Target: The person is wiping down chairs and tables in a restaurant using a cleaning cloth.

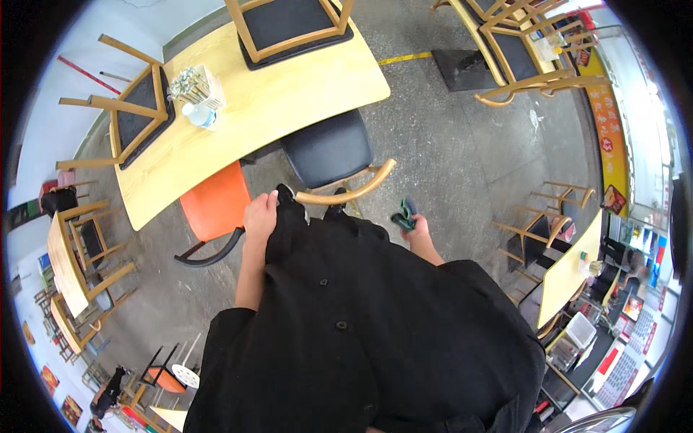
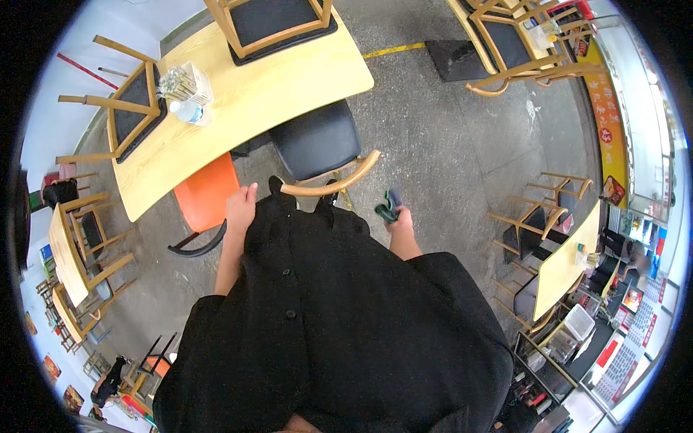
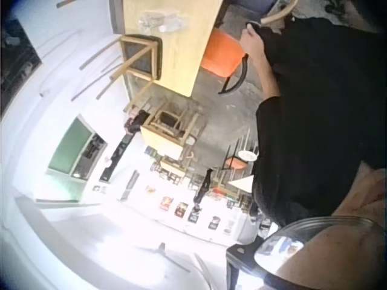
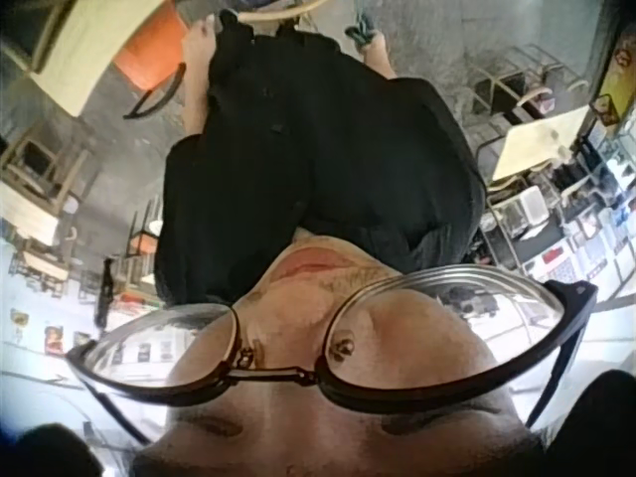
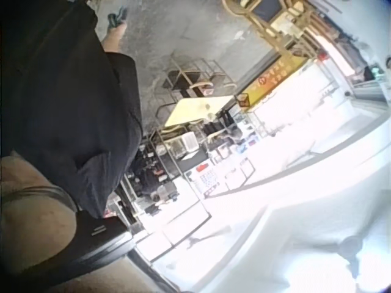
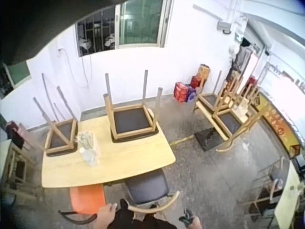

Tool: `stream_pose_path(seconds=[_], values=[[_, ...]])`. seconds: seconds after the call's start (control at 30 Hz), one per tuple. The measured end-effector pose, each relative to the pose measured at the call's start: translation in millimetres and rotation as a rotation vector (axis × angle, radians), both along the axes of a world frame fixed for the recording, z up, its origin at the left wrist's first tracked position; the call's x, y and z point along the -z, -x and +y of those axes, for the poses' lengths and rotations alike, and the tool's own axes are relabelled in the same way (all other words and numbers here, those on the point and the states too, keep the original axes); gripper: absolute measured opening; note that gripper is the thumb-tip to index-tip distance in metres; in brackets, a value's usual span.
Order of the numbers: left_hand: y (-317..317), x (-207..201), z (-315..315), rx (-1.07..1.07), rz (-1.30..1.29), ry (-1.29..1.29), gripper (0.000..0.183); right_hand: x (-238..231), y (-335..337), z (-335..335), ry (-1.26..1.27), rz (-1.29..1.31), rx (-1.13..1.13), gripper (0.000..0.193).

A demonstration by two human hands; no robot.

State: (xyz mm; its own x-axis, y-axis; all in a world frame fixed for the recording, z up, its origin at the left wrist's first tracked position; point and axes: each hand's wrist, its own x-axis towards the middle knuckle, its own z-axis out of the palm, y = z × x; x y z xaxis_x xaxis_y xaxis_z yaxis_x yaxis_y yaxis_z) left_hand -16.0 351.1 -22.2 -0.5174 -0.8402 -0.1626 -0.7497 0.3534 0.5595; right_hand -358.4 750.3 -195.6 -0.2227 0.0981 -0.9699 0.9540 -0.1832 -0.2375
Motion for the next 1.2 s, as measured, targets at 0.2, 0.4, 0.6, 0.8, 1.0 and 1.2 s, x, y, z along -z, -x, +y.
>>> stream_pose_path(seconds=[0.2, 0.4, 0.6, 0.8, 1.0, 1.2], values=[[-19.7, -13.5, 15.1, -0.035, -0.103, -0.058, 0.058, 0.2, -36.2, 74.9, -0.122, -0.073, -0.160, 0.025], [-14.2, -17.8, 13.9, 0.084, -0.084, -0.113, 0.057, 17.2, -49.4, 86.0, 0.112, -0.008, -0.144, 0.026], [-38.8, -32.2, 20.9, 0.311, 0.007, -0.192, 0.047, 5.2, -64.4, 66.2, 0.223, 0.019, -0.124, 0.024], [-152.5, 14.9, 66.6, 0.485, 0.349, -1.040, 0.014, -9.9, -109.9, 76.0, 0.069, 0.185, -0.022, 0.019], [-179.3, -47.3, 85.9, 0.591, 0.281, -1.107, 0.042, -80.5, -141.4, 95.9, -0.174, 0.227, 0.132, 0.019], [-208.4, -99.6, 106.5, 0.462, 0.298, -1.033, 0.040, -89.7, -152.6, 72.5, -0.102, 0.166, -0.047, 0.014]])
